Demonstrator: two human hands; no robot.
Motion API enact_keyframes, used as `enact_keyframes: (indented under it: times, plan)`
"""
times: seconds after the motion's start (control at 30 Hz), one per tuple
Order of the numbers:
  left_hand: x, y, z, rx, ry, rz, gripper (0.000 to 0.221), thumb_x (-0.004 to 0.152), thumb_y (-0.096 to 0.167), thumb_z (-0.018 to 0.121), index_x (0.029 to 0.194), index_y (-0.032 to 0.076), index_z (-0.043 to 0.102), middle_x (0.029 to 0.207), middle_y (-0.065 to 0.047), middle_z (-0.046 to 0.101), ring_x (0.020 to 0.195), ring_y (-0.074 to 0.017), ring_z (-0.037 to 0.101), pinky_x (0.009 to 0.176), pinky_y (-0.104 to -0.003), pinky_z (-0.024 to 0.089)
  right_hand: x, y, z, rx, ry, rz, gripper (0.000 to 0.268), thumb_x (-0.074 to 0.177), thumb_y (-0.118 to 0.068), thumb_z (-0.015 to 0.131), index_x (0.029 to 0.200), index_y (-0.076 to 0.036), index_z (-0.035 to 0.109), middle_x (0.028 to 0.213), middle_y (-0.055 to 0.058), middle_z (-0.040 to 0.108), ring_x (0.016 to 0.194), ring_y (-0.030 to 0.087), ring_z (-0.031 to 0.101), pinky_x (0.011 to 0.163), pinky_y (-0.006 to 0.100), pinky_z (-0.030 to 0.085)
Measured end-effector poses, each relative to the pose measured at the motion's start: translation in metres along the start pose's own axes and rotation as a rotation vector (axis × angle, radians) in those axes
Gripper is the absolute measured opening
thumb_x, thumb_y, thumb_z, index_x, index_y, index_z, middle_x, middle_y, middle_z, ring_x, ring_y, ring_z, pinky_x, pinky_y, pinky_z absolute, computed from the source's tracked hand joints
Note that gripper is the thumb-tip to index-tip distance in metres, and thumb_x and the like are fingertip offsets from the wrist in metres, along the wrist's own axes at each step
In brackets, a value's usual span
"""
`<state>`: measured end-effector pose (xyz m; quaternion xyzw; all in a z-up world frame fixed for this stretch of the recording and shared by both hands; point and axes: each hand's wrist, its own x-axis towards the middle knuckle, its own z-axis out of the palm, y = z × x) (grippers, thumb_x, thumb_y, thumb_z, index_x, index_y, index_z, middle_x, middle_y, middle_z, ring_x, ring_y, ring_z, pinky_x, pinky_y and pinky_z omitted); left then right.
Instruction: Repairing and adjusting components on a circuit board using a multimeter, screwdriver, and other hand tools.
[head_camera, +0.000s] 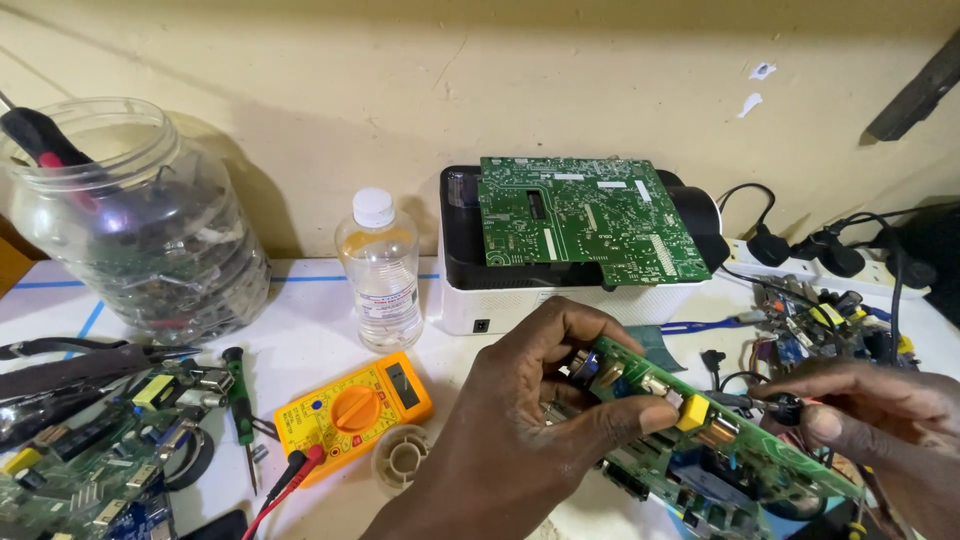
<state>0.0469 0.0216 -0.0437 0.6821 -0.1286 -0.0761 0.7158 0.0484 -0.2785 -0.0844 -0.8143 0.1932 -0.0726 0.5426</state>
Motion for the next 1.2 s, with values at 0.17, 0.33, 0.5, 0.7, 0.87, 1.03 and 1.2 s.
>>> enact_keyframes:
  times: [0.17,0.33,0.5,0.7,0.87,1.03,1.2]
  plan:
    - [-0.002,0.004,-0.001,-0.021,-0.017,-0.046,0.033,0.075,0.031,0.081,0.103,0.016,0.071,0.092,0.001,0.07,0.076,-0.0095,0.06,0.069,-0.025,0.052,-0.001,-0.002,0.0,-0.063,-0.021,-0.029,0.033,0.082,0.004,0.067,0.108,0.016,0.083,0.113,0.03,0.085,0.111,0.042,0.077,0.097,0.06,0.056]
    - [-0.001,-0.009,-0.002,-0.075,-0.054,0.04,0.036,0.076,0.032,0.081,0.104,0.014,0.069,0.091,0.0,0.065,0.075,-0.01,0.057,0.069,-0.025,0.05,-0.002,-0.006,0.002,0.007,-0.011,0.091,0.032,0.086,0.013,0.062,0.111,0.022,0.079,0.117,0.037,0.083,0.113,0.051,0.075,0.1,0.067,0.054]
    - [0.0,-0.019,-0.004,-0.101,-0.086,0.079,0.035,0.075,0.03,0.083,0.101,0.013,0.068,0.091,0.001,0.068,0.082,-0.0106,0.061,0.077,-0.025,0.052,0.013,0.022,-0.012,0.037,-0.084,0.016,0.033,0.08,0.01,0.068,0.104,0.023,0.085,0.108,0.039,0.089,0.098,0.052,0.079,0.088,0.064,0.056]
    - [0.0,-0.018,-0.006,-0.181,-0.122,0.072,0.031,0.076,0.026,0.084,0.099,0.012,0.069,0.099,-0.004,0.08,0.09,-0.0118,0.072,0.081,-0.026,0.059,0.005,0.006,-0.007,-0.017,-0.045,0.04,0.032,0.078,0.015,0.071,0.103,0.023,0.089,0.106,0.037,0.092,0.101,0.05,0.084,0.09,0.058,0.063]
    - [0.002,-0.021,-0.007,-0.131,-0.096,0.14,0.028,0.077,0.026,0.084,0.098,0.013,0.071,0.097,-0.004,0.083,0.087,-0.0117,0.074,0.079,-0.026,0.061,0.009,0.011,-0.012,-0.061,-0.116,0.006,0.033,0.072,0.01,0.077,0.1,0.017,0.095,0.105,0.032,0.098,0.093,0.047,0.09,0.08,0.056,0.069]
    - [0.004,-0.024,-0.007,-0.138,-0.114,0.156,0.029,0.077,0.024,0.084,0.099,0.013,0.068,0.099,-0.004,0.082,0.09,-0.0119,0.075,0.083,-0.026,0.062,0.003,0.009,-0.008,0.036,-0.079,0.015,0.036,0.072,0.024,0.073,0.104,0.025,0.089,0.1,0.04,0.091,0.085,0.052,0.08,0.074,0.059,0.061]
    - [0.004,-0.028,-0.006,-0.166,-0.128,0.178,0.031,0.078,0.024,0.083,0.101,0.013,0.066,0.101,-0.004,0.08,0.09,-0.0116,0.073,0.084,-0.026,0.06,0.012,0.025,-0.019,0.049,-0.144,-0.047,0.039,0.066,0.03,0.077,0.103,0.024,0.091,0.102,0.038,0.094,0.086,0.048,0.083,0.074,0.053,0.062]
